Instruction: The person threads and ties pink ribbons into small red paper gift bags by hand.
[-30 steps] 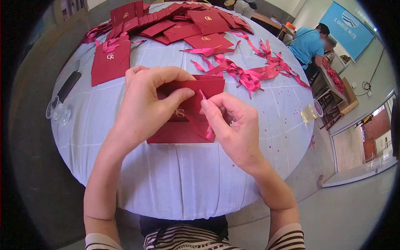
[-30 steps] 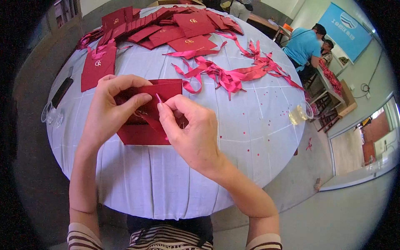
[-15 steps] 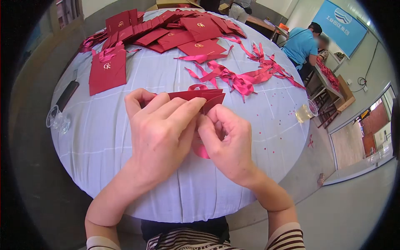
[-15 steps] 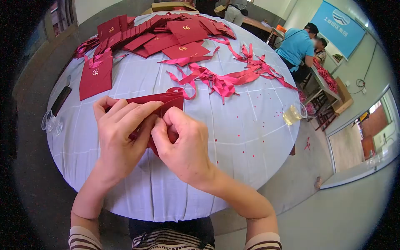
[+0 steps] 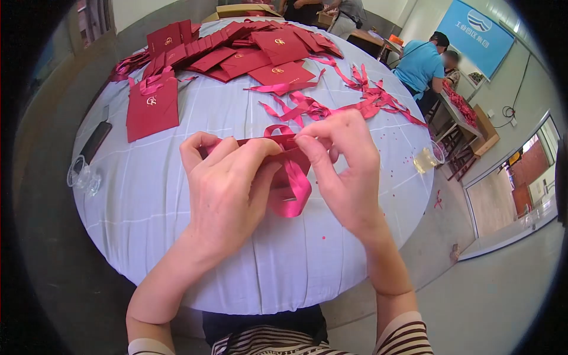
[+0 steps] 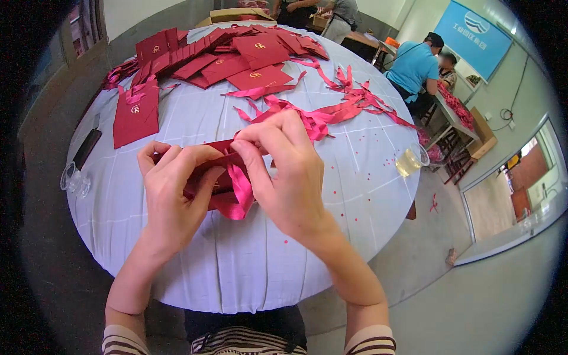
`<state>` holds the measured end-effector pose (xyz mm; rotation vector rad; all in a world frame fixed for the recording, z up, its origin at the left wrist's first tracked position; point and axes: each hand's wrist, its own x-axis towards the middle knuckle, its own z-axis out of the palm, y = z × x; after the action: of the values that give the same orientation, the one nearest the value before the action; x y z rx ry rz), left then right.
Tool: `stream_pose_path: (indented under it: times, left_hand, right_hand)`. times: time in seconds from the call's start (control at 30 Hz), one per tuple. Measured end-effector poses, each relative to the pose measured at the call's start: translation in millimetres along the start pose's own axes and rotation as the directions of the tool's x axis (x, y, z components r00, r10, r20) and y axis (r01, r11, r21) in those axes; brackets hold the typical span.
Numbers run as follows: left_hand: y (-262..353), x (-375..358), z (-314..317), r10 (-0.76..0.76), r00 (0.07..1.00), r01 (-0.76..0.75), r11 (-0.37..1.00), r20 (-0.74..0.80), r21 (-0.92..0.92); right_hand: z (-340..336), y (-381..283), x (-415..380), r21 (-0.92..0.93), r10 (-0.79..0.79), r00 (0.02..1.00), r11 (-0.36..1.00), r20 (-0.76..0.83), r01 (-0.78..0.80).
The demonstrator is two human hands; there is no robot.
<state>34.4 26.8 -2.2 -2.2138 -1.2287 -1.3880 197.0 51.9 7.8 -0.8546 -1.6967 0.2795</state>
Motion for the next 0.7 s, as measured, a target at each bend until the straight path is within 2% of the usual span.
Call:
stream_pose_path:
  times: [0.07, 0.1, 0.13, 0.2, 0.23, 0.27, 0.3, 0.33, 0.4, 0.47, 0.53, 0.67, 0.7]
  left_hand:
    - [-0.5, -1.8, 0.6, 0.025, 1.000, -0.025, 1.000, 0.010, -0.006]
    - [-0.3, -2.4, 1.2, 0.034, 0.999, -0.034, 0.999, -0.004, -0.003]
    - [-0.1, -2.7, 1.4, 0.041, 0.999, -0.041, 0.999, -0.019, 0.001]
    - [1.3, -2.7, 1.2, 0.053, 0.998, -0.053, 0.999, -0.016, 0.000]
    - [2.1, -2.7, 1.1, 0.066, 0.998, -0.066, 0.998, -0.015, 0.005]
    - [2.6, -3.0, 1.4, 0.074, 0.997, -0.074, 0.997, -0.007, 0.002]
    - [2.9, -3.8, 1.8, 0.062, 0.998, -0.062, 0.998, -0.015, -0.018]
    - [3.0, -4.2, 1.5, 0.049, 0.999, -0.050, 0.998, -0.022, -0.037]
    - [3.2, -4.5, -0.1, 0.066, 0.998, -0.066, 0.997, -0.002, -0.027]
    - [3.7, -5.5, -2.1, 0.082, 0.996, -0.081, 0.996, 0.018, -0.020]
    - [4.7, -4.6, -2.6, 0.074, 0.997, -0.073, 0.996, 0.025, -0.046]
    - [7.4, -3.8, -2.6, 0.081, 0.997, -0.080, 0.995, 0.020, -0.057]
    - [7.9, -3.6, -3.0, 0.075, 0.997, -0.073, 0.996, 0.026, -0.042]
  right_hand:
    - [-7.2, 2.8, 12.2, -0.164, -0.146, 0.961, 0.968, 0.236, 0.188]
    - [-8.5, 2.9, 17.0, -0.115, -0.042, 0.952, 0.990, 0.304, 0.080]
    - [-11.4, 1.3, 23.8, -0.119, -0.039, 0.953, 0.990, 0.302, 0.078]
    - [-18.4, -6.5, 40.9, -0.261, -0.013, 0.855, 0.950, 0.519, 0.173]
    - [-20.0, -11.5, 52.9, -0.263, -0.006, 0.858, 0.951, 0.514, 0.165]
    - [-21.8, -16.7, 67.0, -0.317, 0.148, 0.730, 0.943, 0.667, 0.099]
    - [-23.0, -19.0, 77.9, -0.379, 0.291, 0.557, 0.924, 0.778, 0.046]
    - [-21.9, -19.0, 85.3, -0.378, 0.294, 0.563, 0.925, 0.772, 0.036]
    - [-16.9, -18.4, 95.2, -0.384, 0.349, 0.331, 0.922, 0.877, 0.044]
    - [-15.4, -13.2, 93.5, -0.352, 0.332, 0.340, 0.936, 0.880, -0.002]
    - [-18.0, -11.9, 92.4, -0.335, 0.361, 0.325, 0.932, 0.874, -0.135]
    - [-12.9, -13.5, 91.7, -0.352, 0.376, 0.353, 0.927, 0.857, -0.134]
    - [-8.0, -18.4, 93.1, -0.442, 0.426, 0.313, 0.897, 0.849, -0.022]
